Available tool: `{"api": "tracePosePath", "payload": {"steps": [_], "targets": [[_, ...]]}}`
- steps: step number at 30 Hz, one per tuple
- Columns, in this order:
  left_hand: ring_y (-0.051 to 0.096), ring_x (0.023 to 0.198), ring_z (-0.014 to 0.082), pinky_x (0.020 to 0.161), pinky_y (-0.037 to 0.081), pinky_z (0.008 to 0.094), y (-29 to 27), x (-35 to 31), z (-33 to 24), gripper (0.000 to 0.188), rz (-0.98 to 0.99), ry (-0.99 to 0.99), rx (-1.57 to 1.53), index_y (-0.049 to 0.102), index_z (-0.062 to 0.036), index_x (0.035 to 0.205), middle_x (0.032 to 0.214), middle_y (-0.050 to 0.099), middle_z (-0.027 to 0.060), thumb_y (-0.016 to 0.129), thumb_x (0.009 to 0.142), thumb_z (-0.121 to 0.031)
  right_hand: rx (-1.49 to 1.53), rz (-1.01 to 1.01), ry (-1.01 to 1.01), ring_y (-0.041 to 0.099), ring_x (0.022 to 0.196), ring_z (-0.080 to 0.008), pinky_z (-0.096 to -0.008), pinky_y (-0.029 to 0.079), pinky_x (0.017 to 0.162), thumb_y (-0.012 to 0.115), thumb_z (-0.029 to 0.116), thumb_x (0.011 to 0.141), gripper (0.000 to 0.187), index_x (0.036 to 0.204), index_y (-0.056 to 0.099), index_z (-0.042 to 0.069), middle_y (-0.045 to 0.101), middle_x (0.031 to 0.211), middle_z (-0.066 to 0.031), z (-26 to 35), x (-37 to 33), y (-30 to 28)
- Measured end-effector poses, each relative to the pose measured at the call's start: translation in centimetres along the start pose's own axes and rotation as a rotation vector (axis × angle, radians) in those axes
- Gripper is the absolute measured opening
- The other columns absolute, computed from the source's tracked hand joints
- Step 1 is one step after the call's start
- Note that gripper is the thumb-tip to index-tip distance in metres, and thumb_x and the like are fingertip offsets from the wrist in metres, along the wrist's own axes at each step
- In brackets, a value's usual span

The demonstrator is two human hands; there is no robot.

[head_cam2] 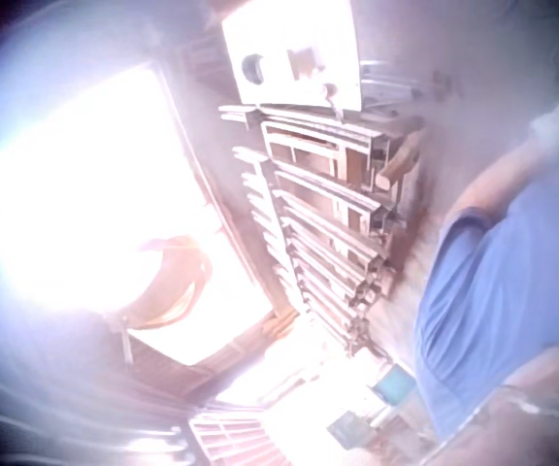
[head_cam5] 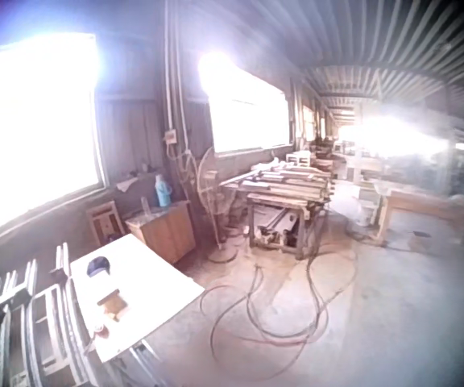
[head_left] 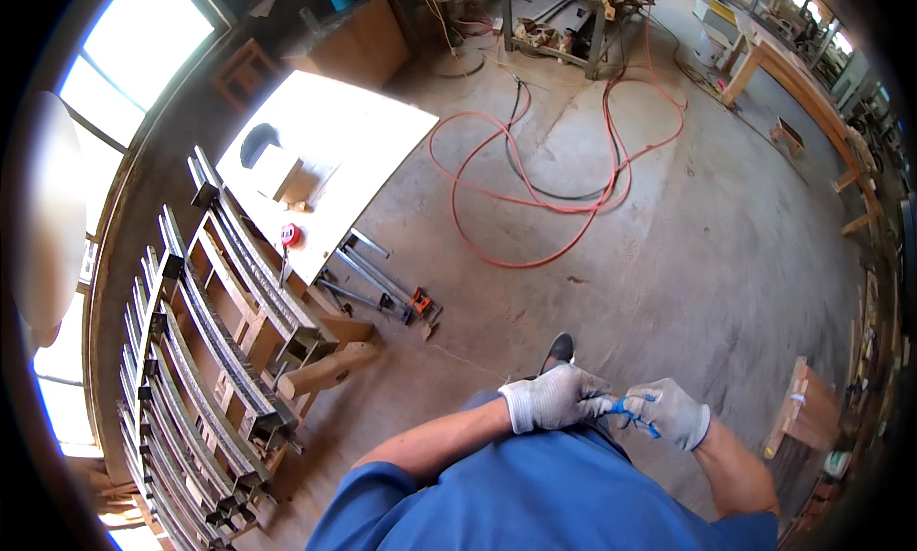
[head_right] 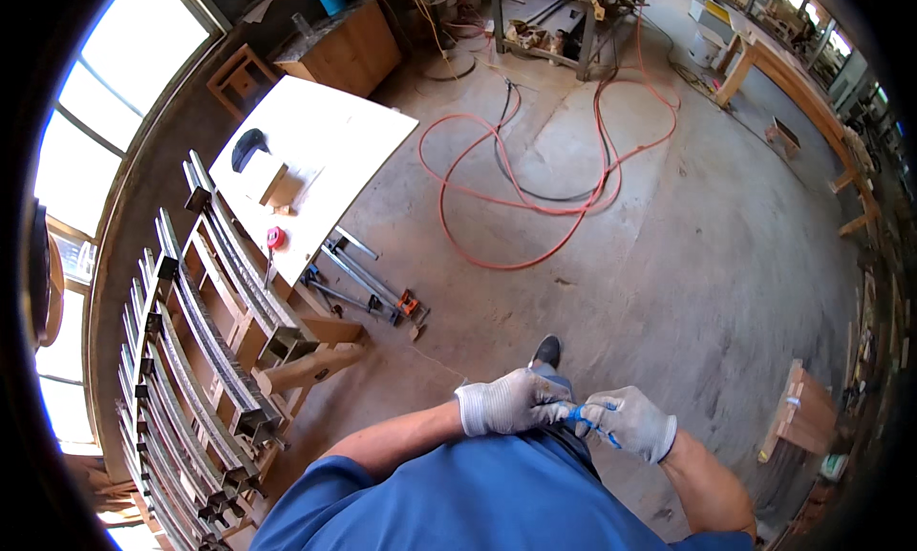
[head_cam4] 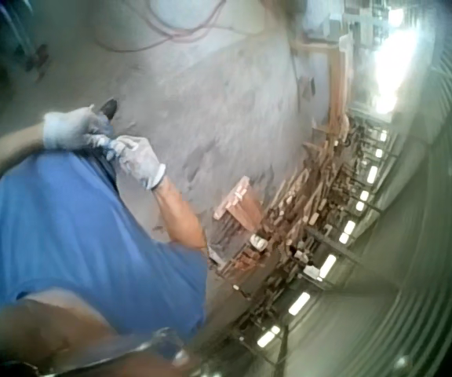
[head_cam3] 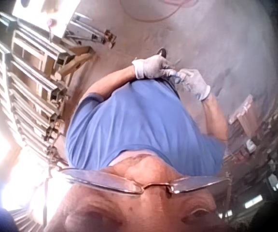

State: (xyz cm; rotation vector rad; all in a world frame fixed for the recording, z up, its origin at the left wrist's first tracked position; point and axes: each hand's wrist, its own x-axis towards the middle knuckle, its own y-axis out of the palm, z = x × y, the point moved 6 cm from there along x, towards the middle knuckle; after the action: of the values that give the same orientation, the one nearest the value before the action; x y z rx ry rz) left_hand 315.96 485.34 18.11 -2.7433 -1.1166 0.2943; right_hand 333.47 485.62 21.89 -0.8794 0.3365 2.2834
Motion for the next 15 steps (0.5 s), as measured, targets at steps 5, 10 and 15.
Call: {"api": "tracePosePath", "payload": {"steps": [5,10,15], "targets": [[0.066,0.079,0.0224,0.077,0.054,0.0379,-3.4,6.4,-0.4,0.029,-0.047,-0.197,-0.111,0.071,-0.0041,0.113,0.09,0.073,0.0151,0.066,0.103,-0.031,-0.16,0.047,0.015,0.054,0.064,-0.0091,-0.0272,0.044,0.058,0.064,0.027,0.101,0.029,0.094,0.078,0.003,0.065,0.072,-0.0023,4.4,2.8,-8.4],[0.056,0.079,0.0127,0.074,0.051,0.0335,-8.4,10.4,0.5,0.034,-0.227,-0.123,-0.322,0.069,-0.0007,0.11,0.085,0.066,0.0082,0.064,0.104,-0.034,-0.088,0.043,-0.002,0.055,0.057,-0.0099,-0.0272,0.045,0.053,0.073,0.029,0.096,0.028,0.095,0.076,0.001,0.063,0.067,-0.0036,9.5,7.2,-14.5],[0.051,0.073,0.0103,0.068,0.047,0.0312,-16.8,12.8,-0.6,0.043,-0.366,-0.028,-0.372,0.068,-0.0016,0.103,0.079,0.057,0.0021,0.056,0.107,-0.043,0.101,-0.022,-0.126,0.057,0.056,-0.0115,-0.0283,0.046,0.052,0.071,0.032,0.098,0.035,0.088,0.071,-0.002,0.062,0.068,-0.005,15.2,12.4,-18.5]]}}
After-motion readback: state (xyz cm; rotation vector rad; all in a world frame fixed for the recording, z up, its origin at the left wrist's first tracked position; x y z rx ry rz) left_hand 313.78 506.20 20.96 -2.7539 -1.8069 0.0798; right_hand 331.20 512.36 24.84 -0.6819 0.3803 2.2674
